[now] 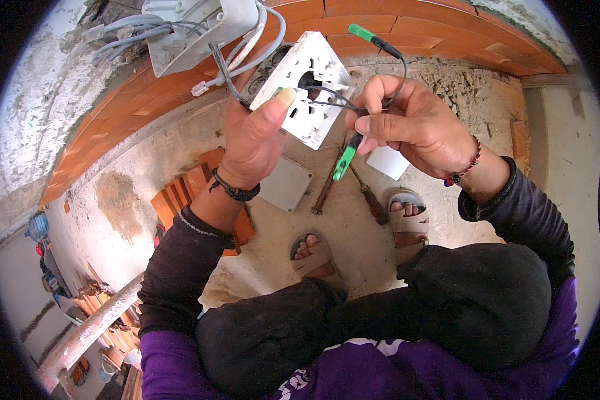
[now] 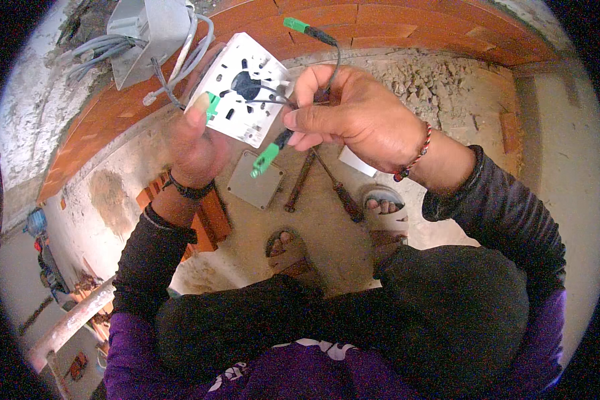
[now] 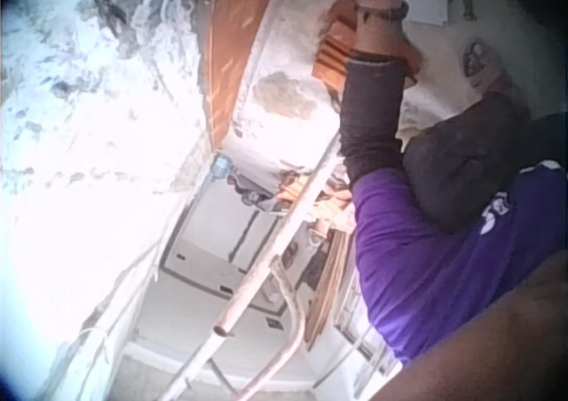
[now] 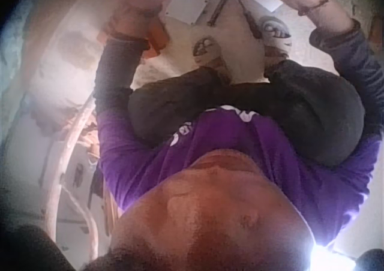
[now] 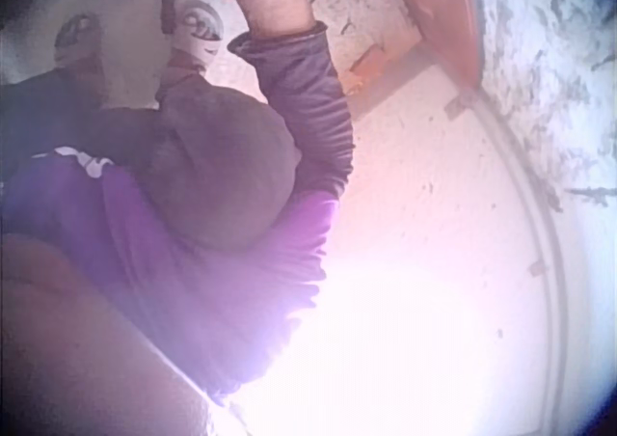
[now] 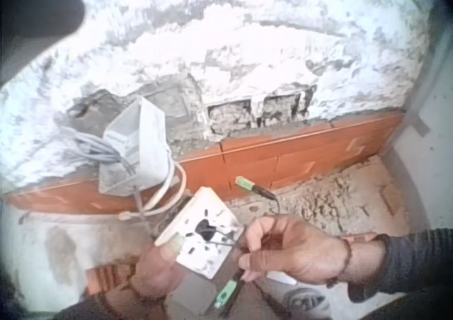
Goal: The person connects wires to a white electrical box using green connectors, then places the box into a wall cavity and secures it with screws. They also handle a white cover plate and use a screwdriver to fasten components.
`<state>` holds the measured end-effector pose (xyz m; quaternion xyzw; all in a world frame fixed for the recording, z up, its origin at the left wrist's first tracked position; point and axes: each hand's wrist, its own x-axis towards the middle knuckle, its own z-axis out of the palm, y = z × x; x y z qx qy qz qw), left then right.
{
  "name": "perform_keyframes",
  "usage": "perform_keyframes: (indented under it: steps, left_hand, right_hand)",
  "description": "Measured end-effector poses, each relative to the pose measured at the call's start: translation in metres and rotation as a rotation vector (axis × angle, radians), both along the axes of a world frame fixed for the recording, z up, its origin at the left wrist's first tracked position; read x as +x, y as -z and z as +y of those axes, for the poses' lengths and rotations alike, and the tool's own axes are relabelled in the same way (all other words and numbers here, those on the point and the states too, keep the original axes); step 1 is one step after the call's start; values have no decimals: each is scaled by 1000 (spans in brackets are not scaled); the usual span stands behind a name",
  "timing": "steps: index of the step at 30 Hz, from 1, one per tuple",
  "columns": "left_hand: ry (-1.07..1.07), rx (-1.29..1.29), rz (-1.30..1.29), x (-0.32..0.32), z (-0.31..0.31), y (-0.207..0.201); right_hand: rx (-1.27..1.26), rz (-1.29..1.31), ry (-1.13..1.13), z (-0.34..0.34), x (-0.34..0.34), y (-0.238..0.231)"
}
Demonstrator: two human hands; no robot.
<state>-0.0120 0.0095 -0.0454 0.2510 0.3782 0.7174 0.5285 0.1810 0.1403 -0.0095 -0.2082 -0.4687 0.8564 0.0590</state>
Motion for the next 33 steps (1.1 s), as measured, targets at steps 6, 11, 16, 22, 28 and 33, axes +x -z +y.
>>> perform_keyframes:
  steps: [6, 11, 16, 22, 28, 33]
  left_hand:
    - [125, 84, -4, 5, 8, 5]
    - [159, 111, 176, 7, 12, 2]
    - [196, 168, 341, 6, 24, 16]
    - [209, -84, 125, 19, 22, 32]
    - [252, -225, 34, 29, 32, 23]
    - [318, -258, 29, 33, 38, 22]
  right_hand:
    - [388, 127, 82, -2, 10, 6]
    - [382, 23, 187, 0, 22, 9]
    - [257, -49, 220, 1, 31, 18]
    - [256, -60, 197, -4, 40, 24]
    - [294, -44, 238, -4, 47, 18]
    - [491, 80, 226, 2, 57, 26]
